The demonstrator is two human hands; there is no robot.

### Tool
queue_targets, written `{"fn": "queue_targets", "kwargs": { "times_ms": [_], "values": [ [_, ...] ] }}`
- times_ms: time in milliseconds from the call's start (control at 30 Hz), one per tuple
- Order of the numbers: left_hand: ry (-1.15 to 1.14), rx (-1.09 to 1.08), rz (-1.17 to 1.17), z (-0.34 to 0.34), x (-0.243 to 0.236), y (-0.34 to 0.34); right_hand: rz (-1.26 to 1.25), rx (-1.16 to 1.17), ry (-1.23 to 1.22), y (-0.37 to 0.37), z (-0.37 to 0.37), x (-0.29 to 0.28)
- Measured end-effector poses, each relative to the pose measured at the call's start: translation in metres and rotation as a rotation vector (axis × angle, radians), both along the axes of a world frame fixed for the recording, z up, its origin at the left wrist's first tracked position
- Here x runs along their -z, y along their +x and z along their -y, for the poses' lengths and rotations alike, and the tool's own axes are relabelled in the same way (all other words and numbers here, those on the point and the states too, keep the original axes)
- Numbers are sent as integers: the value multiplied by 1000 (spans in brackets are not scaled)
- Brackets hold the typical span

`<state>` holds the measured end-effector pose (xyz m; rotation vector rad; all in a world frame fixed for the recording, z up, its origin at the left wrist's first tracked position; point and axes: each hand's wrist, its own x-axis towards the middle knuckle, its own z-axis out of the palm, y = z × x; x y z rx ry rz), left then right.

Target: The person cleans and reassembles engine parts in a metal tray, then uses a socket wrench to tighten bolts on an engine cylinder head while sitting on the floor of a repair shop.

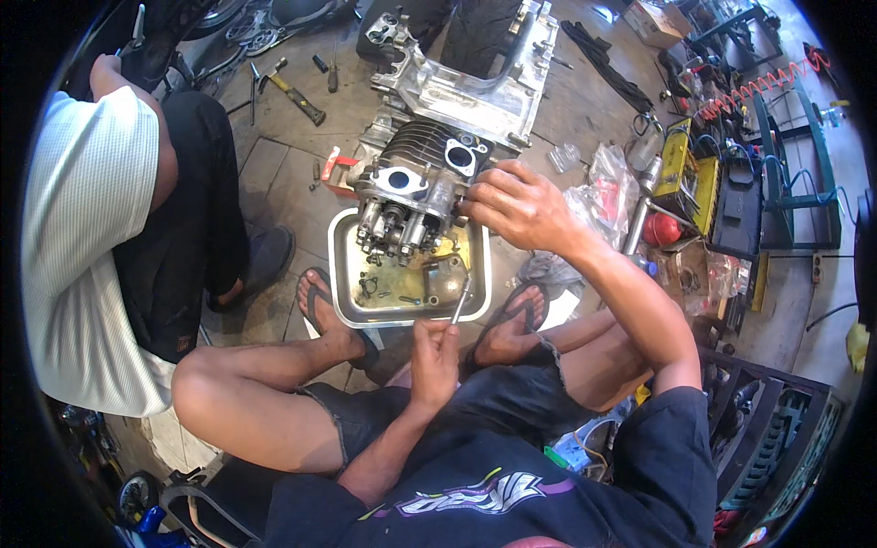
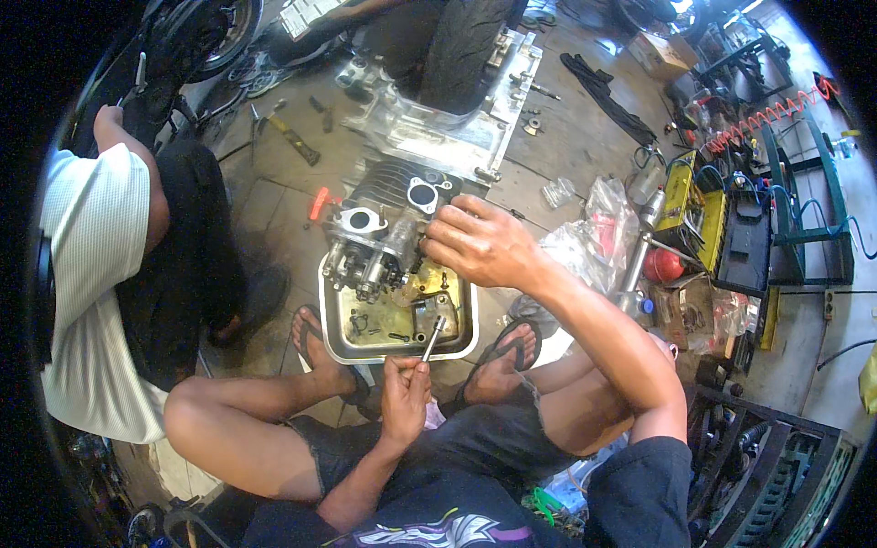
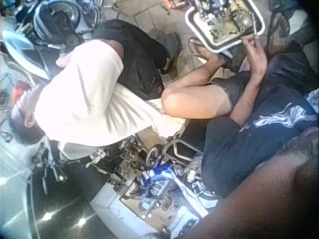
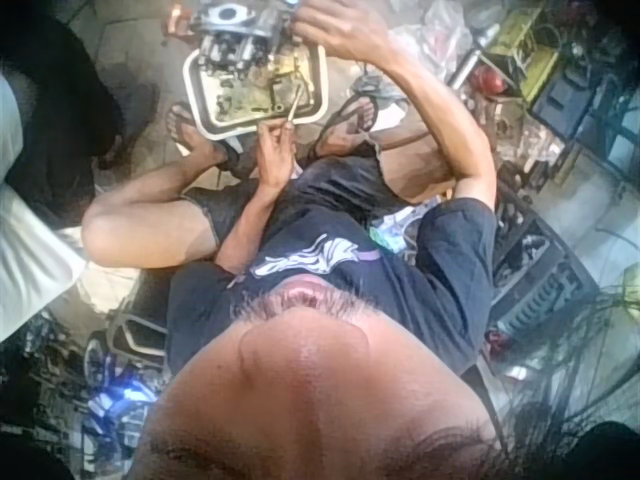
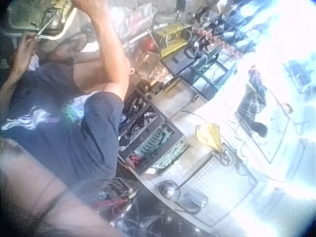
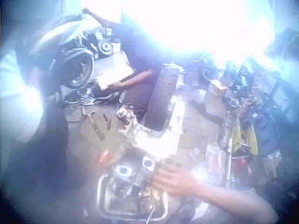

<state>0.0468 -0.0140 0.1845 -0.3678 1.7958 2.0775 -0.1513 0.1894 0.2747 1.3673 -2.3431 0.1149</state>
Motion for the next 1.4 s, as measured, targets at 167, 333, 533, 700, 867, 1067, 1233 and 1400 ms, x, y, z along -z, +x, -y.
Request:
{"fn": "queue_targets", "kwargs": {
  "times_ms": [167, 333, 533, 700, 867, 1067, 1233, 1400],
  "values": [
    [11, -8, -7, -3, 3, 1, -49, -6, -39, 1, -1, -3],
    [-11, 14, 15, -3, 0, 0, -47, -7, -7, 1, -3, 3],
    [24, -8, 11, -2, 0, 0, 101, 84, -91, 0, 4, -1],
    [18, -10, 11, -1, 1, 0, 12, 27, -121, 4, 3, -2],
    [32, -13, 12, -2, -1, 0, 18, 34, -29, 2, -2, 4],
    [25, -1, 12, -1, 1, 0, -33, 25, -121, 3, 2, 1],
    [56, -5, 27, -2, -1, 0, 20, 27, -51, 2, -2, 4],
    [56, -7, 17, -2, 3, 1, 4, 22, -137, 4, 5, -4]
  ]
}}
